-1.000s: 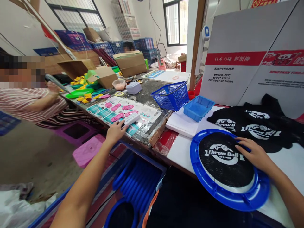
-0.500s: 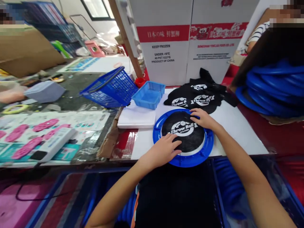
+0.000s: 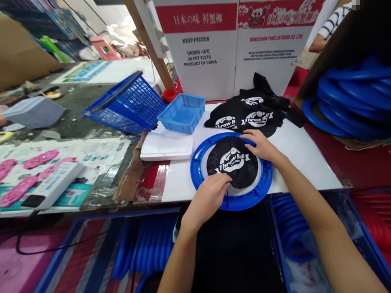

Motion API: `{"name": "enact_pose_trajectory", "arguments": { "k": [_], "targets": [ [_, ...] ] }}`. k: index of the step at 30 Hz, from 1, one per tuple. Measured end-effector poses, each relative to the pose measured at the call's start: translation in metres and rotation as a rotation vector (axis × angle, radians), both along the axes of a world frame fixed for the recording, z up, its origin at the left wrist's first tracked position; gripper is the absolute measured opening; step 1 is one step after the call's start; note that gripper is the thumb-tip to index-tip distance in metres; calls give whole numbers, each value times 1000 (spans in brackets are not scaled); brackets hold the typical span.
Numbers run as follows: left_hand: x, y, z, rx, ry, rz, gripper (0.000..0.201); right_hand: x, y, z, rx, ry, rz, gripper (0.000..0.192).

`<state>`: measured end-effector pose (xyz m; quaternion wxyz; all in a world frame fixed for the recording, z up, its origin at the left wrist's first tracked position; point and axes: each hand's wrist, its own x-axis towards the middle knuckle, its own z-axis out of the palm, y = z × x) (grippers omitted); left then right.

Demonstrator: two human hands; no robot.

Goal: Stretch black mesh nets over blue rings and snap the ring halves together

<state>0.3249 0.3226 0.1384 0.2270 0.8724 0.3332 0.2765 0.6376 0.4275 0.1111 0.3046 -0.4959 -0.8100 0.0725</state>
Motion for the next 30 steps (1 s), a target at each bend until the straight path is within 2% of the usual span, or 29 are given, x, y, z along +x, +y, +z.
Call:
{"name": "enact_pose_trajectory", "arguments": {
  "k": [3, 5, 7, 9, 12, 15, 17, 20, 24, 27, 30],
  "targets": [
    [2, -5, -9, 32, -84, 56, 18, -13, -18, 24, 96, 67, 9, 23],
    [5, -7, -13, 72, -105, 85, 16, -32, -49, 44, 154, 152, 29, 19],
    [8, -7, -15, 91, -115, 100, 14, -58, -89, 57, 118, 163, 90, 16],
    [8, -6, -14, 69, -128, 93, 14, -83, -126, 57, 112, 57, 96, 20],
    [3, -5, -10, 15, -132, 47, 18, -104, -162, 35, 152, 40, -50, 18],
    [-2, -6, -7, 19, -81, -27, 15, -108, -169, 11, 182, 150, -109, 24],
    [-2, -7, -8, 58, -83, -47, 8, -107, -166, 5, 186, 212, -96, 23],
    [1, -9, -13, 177, -154, -21, 13, -106, -164, 6, 184, 278, -99, 22],
    [7, -11, -19, 315, -213, 14, 1, -108, -166, 8, 205, 388, -121, 30],
    [6, -12, -22, 330, -292, 4, 4, -106, -167, 7, 210, 432, -121, 35],
    [2, -11, -22, 289, -392, -25, 9, -99, -167, 8, 190, 405, -16, 32]
  ]
}}
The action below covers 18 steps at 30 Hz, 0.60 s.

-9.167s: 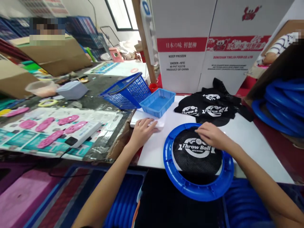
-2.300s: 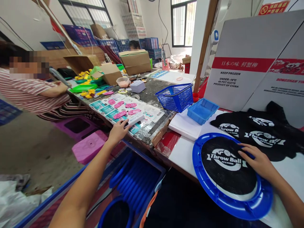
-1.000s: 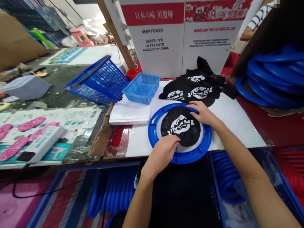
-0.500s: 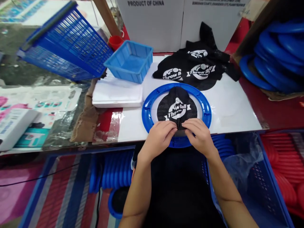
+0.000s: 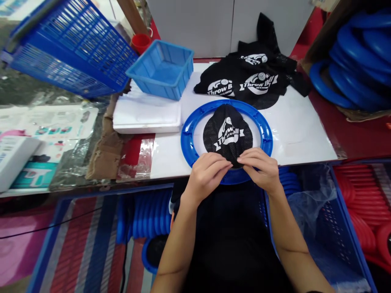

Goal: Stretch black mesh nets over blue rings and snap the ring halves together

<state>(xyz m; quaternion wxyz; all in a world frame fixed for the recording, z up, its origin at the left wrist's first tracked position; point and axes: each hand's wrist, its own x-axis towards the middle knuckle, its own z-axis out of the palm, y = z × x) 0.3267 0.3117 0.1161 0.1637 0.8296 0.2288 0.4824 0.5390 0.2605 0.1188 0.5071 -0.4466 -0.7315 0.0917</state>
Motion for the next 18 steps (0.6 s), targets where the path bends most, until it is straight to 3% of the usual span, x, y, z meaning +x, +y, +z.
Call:
{"name": "enact_pose_trajectory", "arguments": {
  "k": [4, 8, 12, 18],
  "targets": [
    [-3, 0, 4, -82, 28, -93, 13, 5, 1, 3, -28, -75, 86, 22],
    [5, -5, 4, -111, 159, 6, 15, -1, 2, 5, -14, -81, 48, 10],
    [5, -7, -2, -69, 54, 57, 10, -3, 2, 3, -17, -74, 4, 14],
    [-16, 3, -7, -74, -35, -135, 20, 10, 0, 4, 12, -149, 130, 25]
  ]
}}
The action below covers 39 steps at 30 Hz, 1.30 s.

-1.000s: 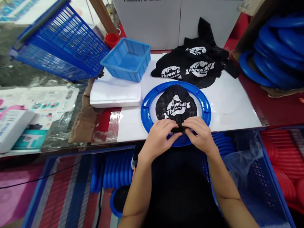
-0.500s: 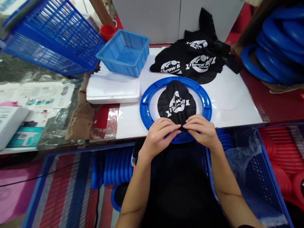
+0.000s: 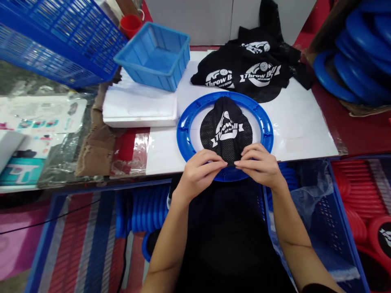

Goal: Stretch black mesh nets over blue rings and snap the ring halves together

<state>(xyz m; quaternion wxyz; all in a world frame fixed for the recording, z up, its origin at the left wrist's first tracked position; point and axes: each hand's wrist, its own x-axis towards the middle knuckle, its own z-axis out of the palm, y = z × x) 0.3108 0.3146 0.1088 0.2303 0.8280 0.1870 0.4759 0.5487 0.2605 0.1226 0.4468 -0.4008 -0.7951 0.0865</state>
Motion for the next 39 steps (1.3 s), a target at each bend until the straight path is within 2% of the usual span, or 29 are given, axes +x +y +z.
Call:
{"name": "enact_pose_trajectory", "arguments": {
  "k": [3, 9, 16, 22, 28, 34, 39],
  "targets": [
    [-6, 5, 2, -32, 26, -80, 19, 4, 0, 4, -42, -71, 53, 22],
    [-7, 5, 3, 19, 91, -100, 22, 5, 1, 6, -52, -153, 103, 17],
    [-9, 3, 1, 76, 252, -62, 22, 5, 1, 11, -96, -214, 134, 20],
    [-9, 3, 2, 123, 285, -54, 23, 5, 0, 11, -123, -202, 125, 19],
    [-7, 3, 3, 149, 279, -46, 20, 3, -1, 9, -59, -251, 100, 16],
    [-8, 0, 6, 181, 351, -49, 20, 2, -4, 14, 42, -459, 77, 25],
    [-12, 8, 13, 51, 337, -131, 10, 1, -7, 19, 135, -549, 64, 24]
  ]
}}
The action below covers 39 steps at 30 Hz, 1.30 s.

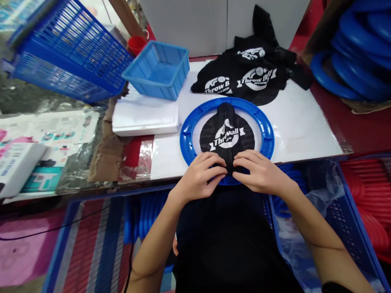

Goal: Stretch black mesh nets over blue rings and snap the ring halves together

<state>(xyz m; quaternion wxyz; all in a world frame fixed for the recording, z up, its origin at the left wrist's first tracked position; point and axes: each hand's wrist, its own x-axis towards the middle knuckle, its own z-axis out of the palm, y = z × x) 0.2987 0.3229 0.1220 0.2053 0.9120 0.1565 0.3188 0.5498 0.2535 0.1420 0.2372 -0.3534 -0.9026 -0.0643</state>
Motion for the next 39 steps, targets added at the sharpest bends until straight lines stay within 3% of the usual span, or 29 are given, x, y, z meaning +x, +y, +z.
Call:
{"name": "enact_pose_trajectory", "arguments": {
  "k": [2, 6, 8, 10, 13, 16, 18, 21, 24, 26, 30, 32, 39],
  "targets": [
    [2, 10, 1, -46, -22, 46, 13, -6, -3, 1, 64, -12, -8, 23],
    [10, 37, -2, -11, 106, 292, 25, -30, -10, 7, 139, -115, -24, 19],
    [13, 52, -3, -33, 247, 304, 34, -39, -9, 15, 56, -158, -32, 16],
    [12, 66, -3, -97, 380, 234, 47, -37, 0, 26, -89, -142, -9, 12],
    [6, 90, 2, -190, 490, 70, 58, -13, 35, 39, -240, -36, -6, 14],
    [3, 115, 13, -244, 534, -108, 65, 24, 88, 41, -314, 8, -178, 15],
    [7, 132, 23, -302, 542, -183, 63, 42, 124, 37, -458, -54, -245, 12],
    [22, 151, 36, -371, 500, -118, 38, 48, 170, 27, -633, -139, -178, 14],
    [42, 161, 42, -294, 397, 43, 15, 36, 200, 14, -623, -122, -86, 17],
    [52, 164, 40, -234, 319, 142, 15, 29, 211, 5, -574, -84, -34, 22],
    [56, 161, 26, -101, 310, 450, 23, 28, 211, -7, -494, -59, 1, 11],
    [54, 159, 20, -79, 358, 508, 27, 32, 202, -6, -485, -72, -8, 9],
    [40, 160, 20, -309, 349, 71, 28, 36, 168, 22, -567, -153, -45, 17]
  ]
}}
